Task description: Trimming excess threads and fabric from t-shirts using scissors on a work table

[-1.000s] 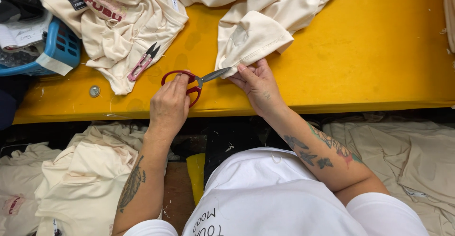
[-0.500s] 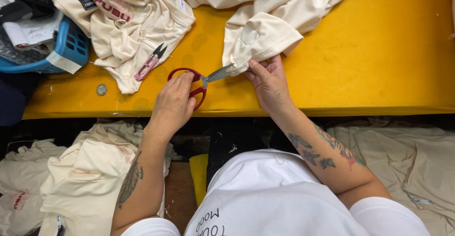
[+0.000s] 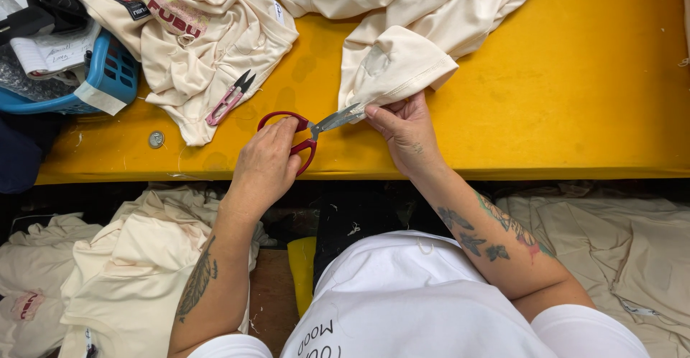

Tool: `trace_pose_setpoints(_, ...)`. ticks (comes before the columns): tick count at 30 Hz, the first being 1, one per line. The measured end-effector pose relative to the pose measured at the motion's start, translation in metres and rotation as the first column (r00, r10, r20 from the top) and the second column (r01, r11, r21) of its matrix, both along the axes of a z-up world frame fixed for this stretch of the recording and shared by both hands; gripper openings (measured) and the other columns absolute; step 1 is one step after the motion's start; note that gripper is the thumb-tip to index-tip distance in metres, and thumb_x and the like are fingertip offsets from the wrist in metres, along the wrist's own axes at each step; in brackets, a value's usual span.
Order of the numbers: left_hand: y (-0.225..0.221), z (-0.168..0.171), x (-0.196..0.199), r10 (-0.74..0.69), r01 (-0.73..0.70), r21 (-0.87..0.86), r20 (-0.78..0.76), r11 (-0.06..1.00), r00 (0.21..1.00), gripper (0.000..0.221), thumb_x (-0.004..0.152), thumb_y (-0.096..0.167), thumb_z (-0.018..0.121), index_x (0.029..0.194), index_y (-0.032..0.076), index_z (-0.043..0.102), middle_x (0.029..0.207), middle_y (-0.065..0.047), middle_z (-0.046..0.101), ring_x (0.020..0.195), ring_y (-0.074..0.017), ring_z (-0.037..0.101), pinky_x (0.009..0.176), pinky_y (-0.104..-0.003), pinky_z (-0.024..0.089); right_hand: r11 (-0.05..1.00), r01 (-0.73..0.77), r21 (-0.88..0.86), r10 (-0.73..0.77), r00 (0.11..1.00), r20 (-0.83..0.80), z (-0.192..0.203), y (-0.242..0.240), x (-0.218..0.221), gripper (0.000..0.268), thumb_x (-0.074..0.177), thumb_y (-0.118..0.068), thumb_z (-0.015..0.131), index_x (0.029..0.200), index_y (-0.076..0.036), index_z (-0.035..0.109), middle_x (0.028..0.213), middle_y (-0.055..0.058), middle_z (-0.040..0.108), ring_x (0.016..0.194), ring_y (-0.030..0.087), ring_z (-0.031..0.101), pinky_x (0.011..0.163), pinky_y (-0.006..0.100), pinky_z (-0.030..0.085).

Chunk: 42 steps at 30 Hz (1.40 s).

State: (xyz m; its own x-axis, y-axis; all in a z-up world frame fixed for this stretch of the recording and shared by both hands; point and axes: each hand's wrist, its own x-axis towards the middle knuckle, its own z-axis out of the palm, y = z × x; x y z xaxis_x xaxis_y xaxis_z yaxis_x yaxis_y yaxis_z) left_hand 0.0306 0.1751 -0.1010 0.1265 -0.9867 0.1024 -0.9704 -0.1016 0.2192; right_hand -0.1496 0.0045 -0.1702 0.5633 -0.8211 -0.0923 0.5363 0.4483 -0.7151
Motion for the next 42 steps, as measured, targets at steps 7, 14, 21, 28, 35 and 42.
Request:
trace_pose_setpoints(7,-0.001,0.005,-0.004,0.003,-0.002,0.020,-0.022,1.000,1.000,0.053,0.085,-0.002,0.067,0.137,-0.003,0.055,0.125,-0.024,0.066,0.120,-0.0356,0.065,0.102,-0.046,0.052,0.999,-0.019,0.026,0.019,1.000,-0.022,-0.010,-0.001,0.001,0.063,0.085,0.013,0.076,0.131,-0.018,0.046,0.117,0.007,0.071,0.102,0.020,0.075,0.091,0.037,0.067)
trace_pose_setpoints(14,-0.004,0.000,-0.002,0.062,-0.068,-0.069,-0.085,0.995,0.994,0.048,0.088,0.000,0.069,0.135,-0.002,0.061,0.118,-0.022,0.071,0.108,-0.0357,0.071,0.090,-0.047,0.058,0.999,0.000,0.033,0.001,1.000,-0.023,-0.006,0.007,0.008,0.063,0.084,0.011,0.077,0.132,-0.017,0.048,0.116,0.005,0.072,0.101,0.019,0.075,0.090,0.037,0.067)
trace_pose_setpoints(21,-0.022,-0.010,-0.017,0.035,-0.203,-0.300,-0.483,0.932,0.875,0.035,0.083,0.003,0.081,0.112,0.005,0.061,0.088,-0.012,0.063,0.087,-0.0349,0.067,0.081,-0.045,0.056,0.995,-0.078,0.065,0.077,0.997,0.031,-0.010,0.038,0.035,0.045,0.086,0.005,0.079,0.126,-0.004,0.061,0.110,0.013,0.075,0.098,0.023,0.076,0.089,0.041,0.066)
trace_pose_setpoints(28,-0.018,-0.035,0.011,0.150,-0.270,-0.315,-0.359,0.910,0.921,0.042,0.075,-0.005,0.078,0.110,0.007,0.058,0.097,-0.014,0.061,0.098,-0.0398,0.066,0.087,-0.048,0.055,0.992,-0.063,0.108,0.055,0.996,0.077,0.013,0.014,0.017,0.034,0.100,-0.022,0.071,0.129,-0.006,0.064,0.116,0.014,0.075,0.104,0.025,0.076,0.095,0.045,0.063)
trace_pose_setpoints(35,-0.014,-0.044,0.022,0.190,-0.299,-0.290,-0.348,0.909,0.918,0.041,0.075,-0.008,0.077,0.110,0.006,0.059,0.098,-0.013,0.061,0.099,-0.0382,0.066,0.090,-0.045,0.055,0.941,-0.076,0.329,0.015,0.983,0.185,0.033,-0.061,-0.014,0.032,0.096,-0.030,0.071,0.118,-0.006,0.069,0.117,0.015,0.076,0.105,0.027,0.076,0.093,0.043,0.066)
trace_pose_setpoints(42,-0.013,-0.039,0.035,0.194,-0.285,-0.299,-0.298,0.911,0.935,0.032,0.081,0.000,0.069,0.110,0.001,0.056,0.102,-0.017,0.063,0.092,-0.0367,0.061,0.083,-0.047,0.049,0.888,0.137,0.439,-0.269,0.929,0.254,0.035,-0.144,-0.062,0.043,0.090,-0.024,0.070,0.129,-0.007,0.063,0.127,0.018,0.071,0.120,0.033,0.068,0.103,0.049,0.059)
